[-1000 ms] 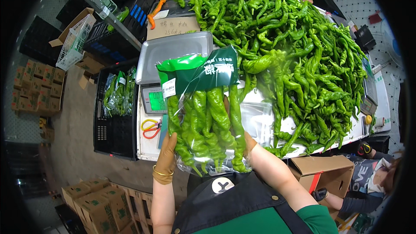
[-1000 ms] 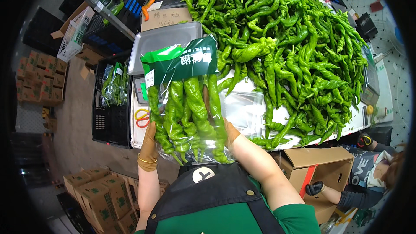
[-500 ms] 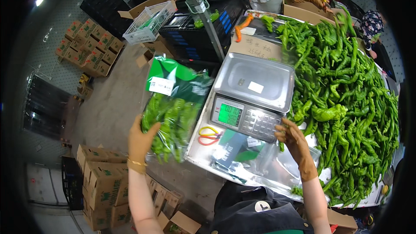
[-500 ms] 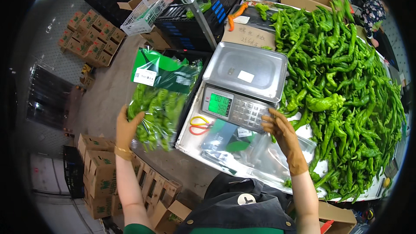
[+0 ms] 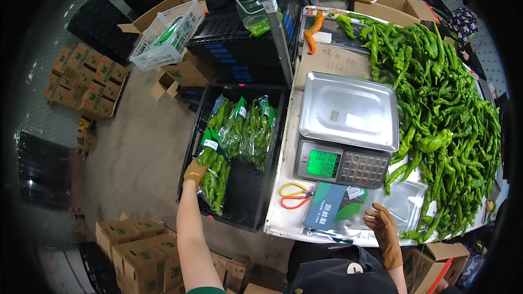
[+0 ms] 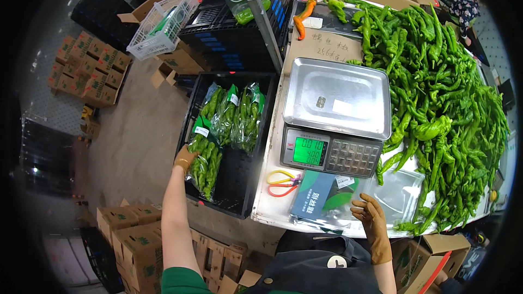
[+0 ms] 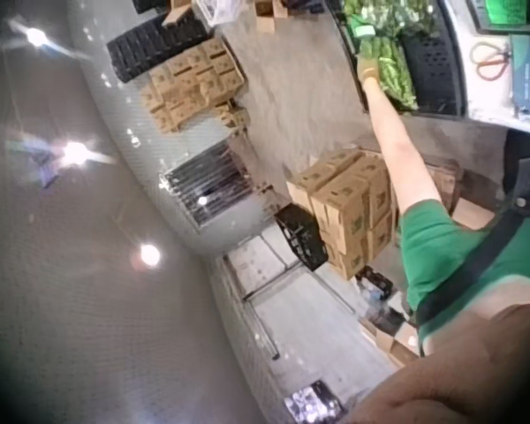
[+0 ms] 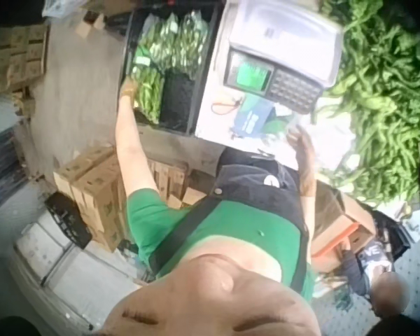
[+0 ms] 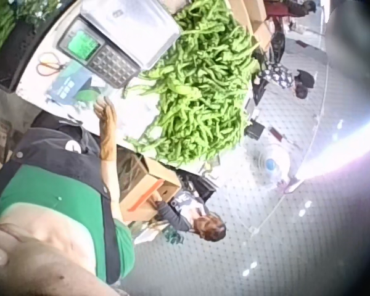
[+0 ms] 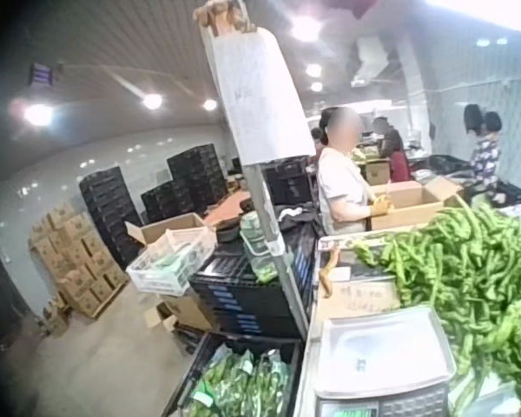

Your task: The person picks green peppers from a large pile on a table, places them into clear plastic bags, weighs the bags on a digital scale, and sets the filled bags aside. The process repeats continuously with other workers visible in the background.

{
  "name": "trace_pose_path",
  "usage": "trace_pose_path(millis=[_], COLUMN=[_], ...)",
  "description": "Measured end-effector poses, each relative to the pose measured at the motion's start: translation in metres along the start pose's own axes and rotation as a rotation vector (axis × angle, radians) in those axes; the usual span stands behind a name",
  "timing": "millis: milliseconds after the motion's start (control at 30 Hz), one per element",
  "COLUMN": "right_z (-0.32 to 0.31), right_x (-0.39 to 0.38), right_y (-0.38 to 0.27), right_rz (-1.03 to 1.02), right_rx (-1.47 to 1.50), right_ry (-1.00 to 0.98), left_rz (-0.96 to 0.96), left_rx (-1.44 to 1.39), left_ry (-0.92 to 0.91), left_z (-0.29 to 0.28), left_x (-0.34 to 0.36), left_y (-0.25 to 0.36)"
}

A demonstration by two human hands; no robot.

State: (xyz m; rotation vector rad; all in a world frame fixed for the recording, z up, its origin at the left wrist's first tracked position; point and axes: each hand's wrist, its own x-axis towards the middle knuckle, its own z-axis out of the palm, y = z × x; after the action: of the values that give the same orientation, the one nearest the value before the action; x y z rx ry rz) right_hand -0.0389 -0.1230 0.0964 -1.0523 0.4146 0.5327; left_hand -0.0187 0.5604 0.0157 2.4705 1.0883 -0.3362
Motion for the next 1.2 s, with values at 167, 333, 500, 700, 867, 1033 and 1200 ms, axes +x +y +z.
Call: trace_pose_path(millis=[167,333,500,700,867,1033,1200], right_z=[0.027,0.047,0.065,0.071,0.08,0.075,0.068], right_x=[0.003,0.021,0.035,0.044,0.049,0.05,0.049], right_y=[0.009,0.015,0.016,0.019,0.019,0.021,0.024], right_rz=[0.029,0.081,0.132,0.169,0.18,0.169,0.156], right_rx=[-0.029,-0.085,-0.149,-0.186,-0.213,-0.219,-0.203], right_ry=[0.073,0.072,0.051,0.088,0.083,0.077,0.082], left_rz=[-0.016,0.043,0.111,0.143,0.041,0.024,-0.016], left_rx=[-0.299,-0.301,-0.276,-0.308,-0.308,-0.332,-0.209], left_ry=[0.167,0.368,0.468,0.491,0.562,0.371,0.074], left_z=[0.048,0.057,0.062,0.068,0.092,0.062,0.013], left_x=[-0.005,0.004,-0.007,0.003,0.008,0.007,-0.018], left_y=[-0.087,-0.1,-0.099,-0.097,-0.116,-0.112,-0.062])
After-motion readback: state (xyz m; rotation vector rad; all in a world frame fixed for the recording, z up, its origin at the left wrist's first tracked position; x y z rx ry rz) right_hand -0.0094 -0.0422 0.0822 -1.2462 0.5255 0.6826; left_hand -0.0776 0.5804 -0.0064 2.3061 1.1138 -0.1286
